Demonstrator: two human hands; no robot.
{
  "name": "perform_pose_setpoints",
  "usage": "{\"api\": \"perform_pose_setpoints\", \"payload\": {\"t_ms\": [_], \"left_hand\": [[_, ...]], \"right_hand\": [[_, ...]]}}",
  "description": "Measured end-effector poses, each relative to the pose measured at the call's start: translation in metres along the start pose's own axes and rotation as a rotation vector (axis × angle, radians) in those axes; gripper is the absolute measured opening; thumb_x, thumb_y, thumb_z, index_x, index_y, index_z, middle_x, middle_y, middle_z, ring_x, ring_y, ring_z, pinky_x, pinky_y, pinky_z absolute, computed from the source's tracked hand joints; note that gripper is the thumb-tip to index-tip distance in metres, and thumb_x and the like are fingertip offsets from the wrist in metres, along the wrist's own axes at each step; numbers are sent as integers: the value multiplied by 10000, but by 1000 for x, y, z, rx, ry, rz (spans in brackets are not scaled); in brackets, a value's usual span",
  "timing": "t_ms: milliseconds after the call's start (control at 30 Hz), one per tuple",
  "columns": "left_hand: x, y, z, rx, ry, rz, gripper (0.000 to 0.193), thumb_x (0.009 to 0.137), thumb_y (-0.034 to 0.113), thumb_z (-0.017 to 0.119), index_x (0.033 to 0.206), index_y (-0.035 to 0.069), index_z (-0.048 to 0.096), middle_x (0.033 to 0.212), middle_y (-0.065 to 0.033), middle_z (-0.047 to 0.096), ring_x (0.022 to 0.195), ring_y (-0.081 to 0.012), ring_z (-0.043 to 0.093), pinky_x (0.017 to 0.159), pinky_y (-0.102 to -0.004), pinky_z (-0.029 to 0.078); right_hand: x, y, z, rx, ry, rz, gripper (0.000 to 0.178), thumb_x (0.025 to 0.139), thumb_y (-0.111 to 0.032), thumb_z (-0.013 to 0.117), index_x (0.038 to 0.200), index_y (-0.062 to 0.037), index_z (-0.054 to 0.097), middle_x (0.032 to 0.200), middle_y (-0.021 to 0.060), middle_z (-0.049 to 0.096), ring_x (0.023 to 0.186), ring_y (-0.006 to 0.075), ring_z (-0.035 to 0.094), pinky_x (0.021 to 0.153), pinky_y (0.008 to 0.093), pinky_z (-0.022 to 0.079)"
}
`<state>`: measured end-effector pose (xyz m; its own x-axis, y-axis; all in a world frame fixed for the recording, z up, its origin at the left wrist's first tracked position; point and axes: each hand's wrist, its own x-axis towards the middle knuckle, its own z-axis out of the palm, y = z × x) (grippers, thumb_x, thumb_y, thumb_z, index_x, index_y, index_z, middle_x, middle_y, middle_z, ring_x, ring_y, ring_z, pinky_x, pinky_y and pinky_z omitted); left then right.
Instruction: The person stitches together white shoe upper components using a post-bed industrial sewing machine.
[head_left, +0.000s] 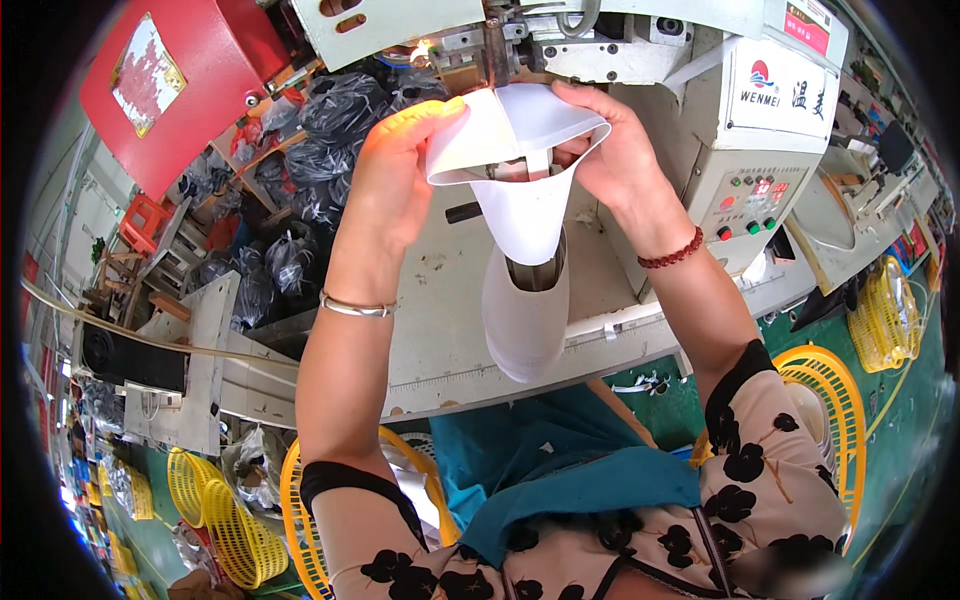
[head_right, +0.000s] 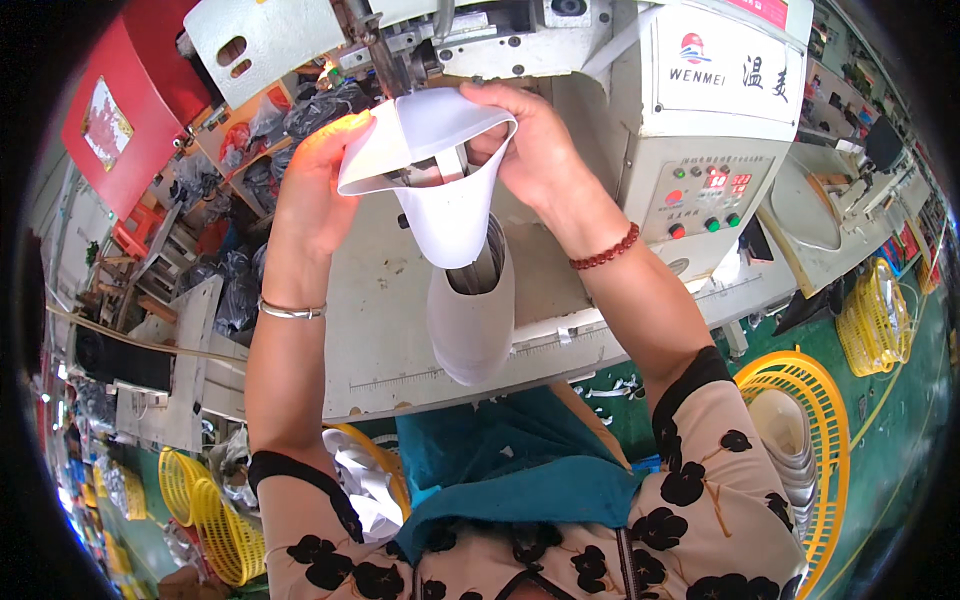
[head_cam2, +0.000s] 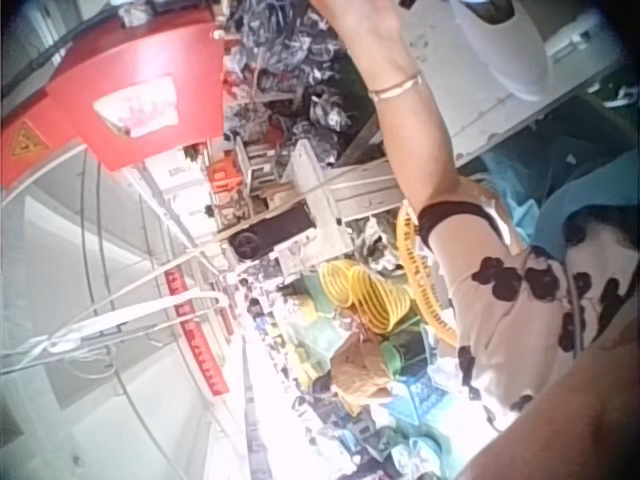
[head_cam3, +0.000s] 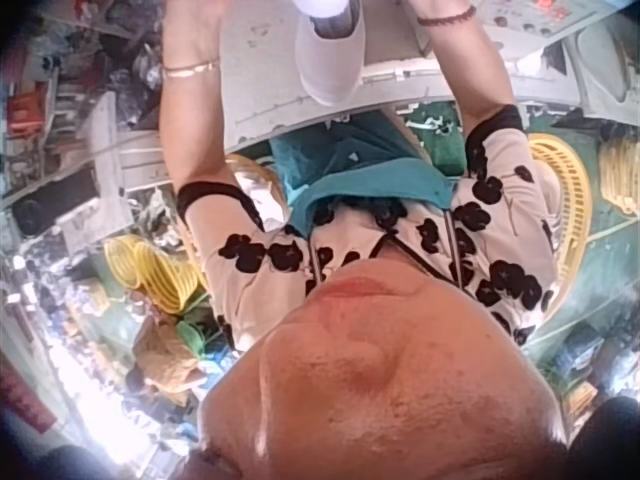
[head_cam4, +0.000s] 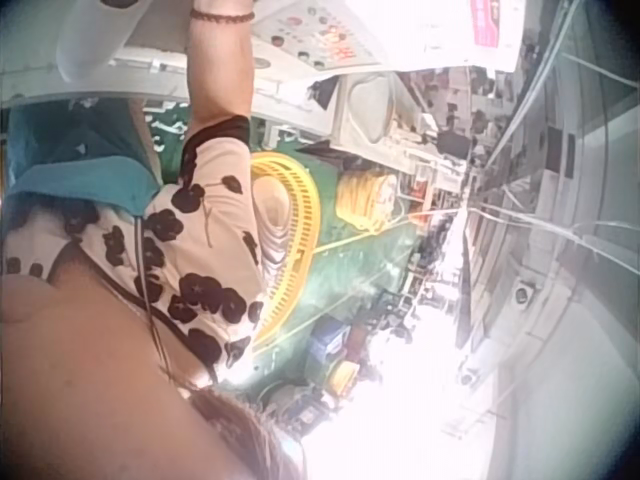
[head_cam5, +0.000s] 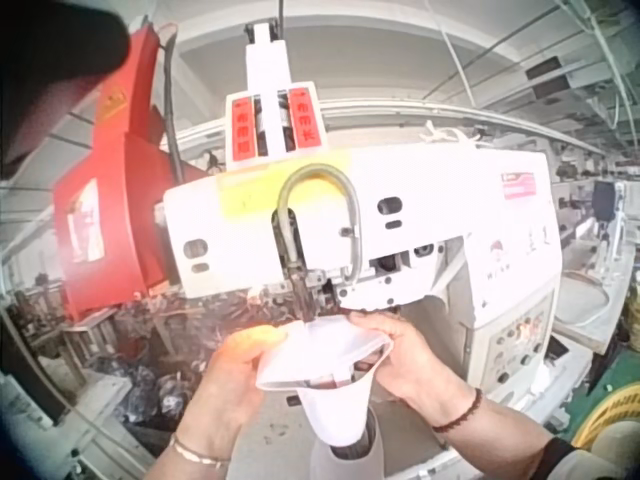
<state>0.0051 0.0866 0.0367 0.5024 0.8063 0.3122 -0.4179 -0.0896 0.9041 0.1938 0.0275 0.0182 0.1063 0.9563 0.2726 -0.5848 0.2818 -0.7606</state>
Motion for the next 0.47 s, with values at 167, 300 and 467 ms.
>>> {"api": "perform_pose_setpoints", "payload": {"t_ms": [167,300,467], "left_hand": [[5,-1,-7,-49,-93,-9,167,867,141,554,923,6,634,819,-13,620,740,-78,539,669,-217,410],[5,-3,-6,-44,-56,-23,178,883,152,543,936,9,634,824,-6,619,724,-69,528,648,-210,402],[1,-1,-1,-1,-18,-23,204,885,175,548,962,5,633,837,-6,621,745,-71,536,684,-209,414]], "right_hand": [[2,1,2,72,-1,74,270,827,-231,577,994,-28,640,641,-13,564,654,107,519,788,319,448],[9,5,-4,53,66,91,348,830,-245,562,1091,-21,617,814,49,661,831,164,591,854,448,448],[14,8,-9,52,33,103,420,830,-279,559,1160,-20,585,963,91,667,925,199,595,937,549,385]]}}
